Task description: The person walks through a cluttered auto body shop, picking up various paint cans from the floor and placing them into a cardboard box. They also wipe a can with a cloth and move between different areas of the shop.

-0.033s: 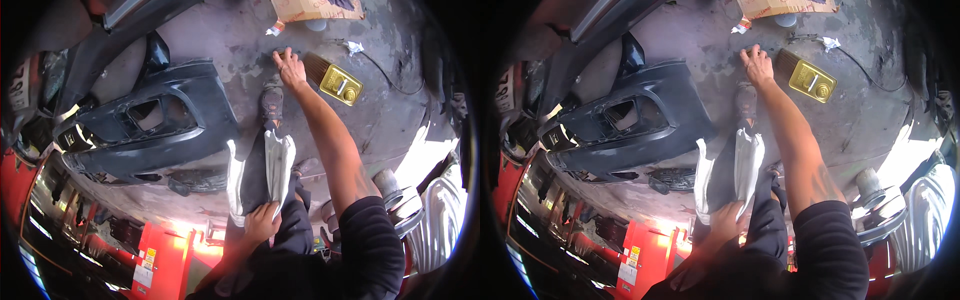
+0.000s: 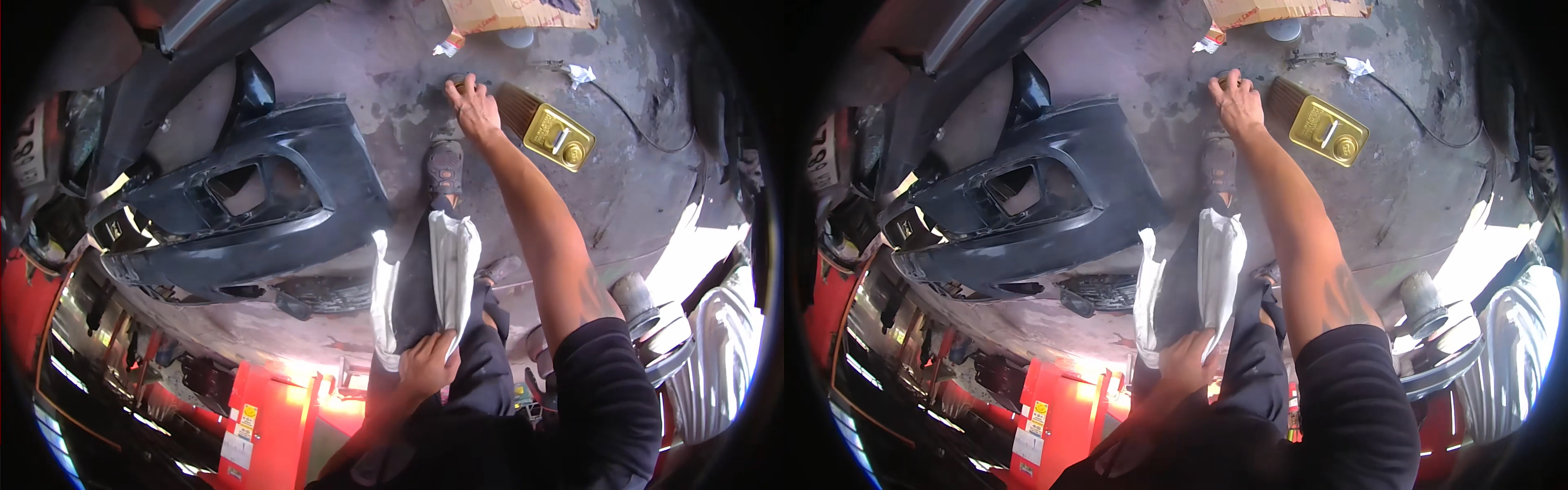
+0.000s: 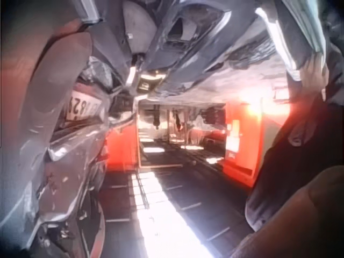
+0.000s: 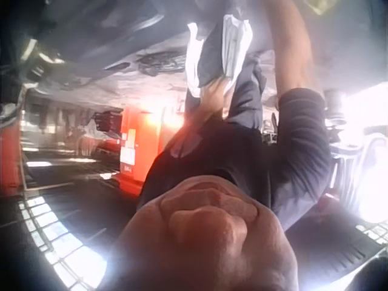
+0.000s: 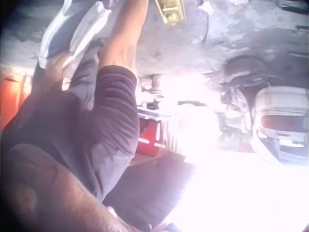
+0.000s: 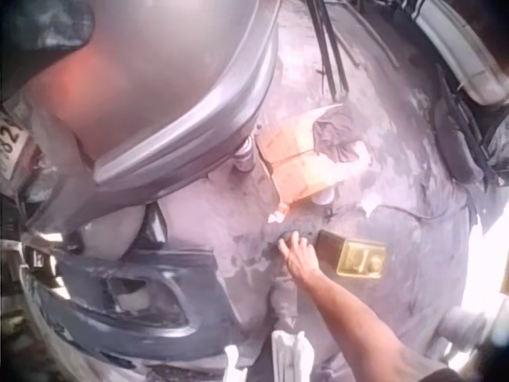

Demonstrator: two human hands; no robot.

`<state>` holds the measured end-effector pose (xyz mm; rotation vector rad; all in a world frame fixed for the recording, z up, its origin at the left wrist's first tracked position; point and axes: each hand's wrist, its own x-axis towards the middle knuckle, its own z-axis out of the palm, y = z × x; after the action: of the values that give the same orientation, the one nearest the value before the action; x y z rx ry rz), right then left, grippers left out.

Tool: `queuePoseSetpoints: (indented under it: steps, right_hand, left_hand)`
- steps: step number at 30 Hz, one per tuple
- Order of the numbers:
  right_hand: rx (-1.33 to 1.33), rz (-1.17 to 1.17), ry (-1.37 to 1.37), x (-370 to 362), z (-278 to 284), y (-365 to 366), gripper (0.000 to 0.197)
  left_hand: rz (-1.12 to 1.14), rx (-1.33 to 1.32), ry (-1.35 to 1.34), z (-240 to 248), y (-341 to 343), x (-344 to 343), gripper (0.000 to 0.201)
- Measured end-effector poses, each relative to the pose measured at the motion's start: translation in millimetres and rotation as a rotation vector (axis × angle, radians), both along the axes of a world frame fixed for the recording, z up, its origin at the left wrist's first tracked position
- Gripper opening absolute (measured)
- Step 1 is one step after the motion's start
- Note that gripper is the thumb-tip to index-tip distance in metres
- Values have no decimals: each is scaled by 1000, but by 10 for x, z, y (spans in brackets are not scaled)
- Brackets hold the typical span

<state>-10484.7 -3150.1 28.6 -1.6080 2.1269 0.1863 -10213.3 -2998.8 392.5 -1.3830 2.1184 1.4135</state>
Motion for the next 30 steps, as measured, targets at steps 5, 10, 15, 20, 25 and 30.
queuePoseSetpoints:
  steps: [5, 10, 15, 20, 25, 30]
  right_hand:
    - [104, -36, -6, -111, 91, 166, 59]
    - [-7, -384, -379, 86, 1333, 989, 73]
    - [156, -1048, -1136, 912, 2342, 2515, 73]
    - [-253, -962, -1255, 1016, 3760, 3352, 50]
    - [-431, -1165, -1278, 1029, 5064, 4227, 49]
    - [-725, -1242, -1056, 1426, 6139, 5282, 37]
  left_hand:
    - [0, 21, 15, -43, -154, -60, 35]
    - [-105, -18, 83, 9, -198, -175, 32]
    - [-301, 65, 216, 241, -108, -274, 25]
    - [-544, 490, 368, 935, 196, -592, 28]
    - [-644, 709, 279, 1544, 528, -1220, 24]
    - [-714, 769, 271, 1965, 1233, -1567, 16]
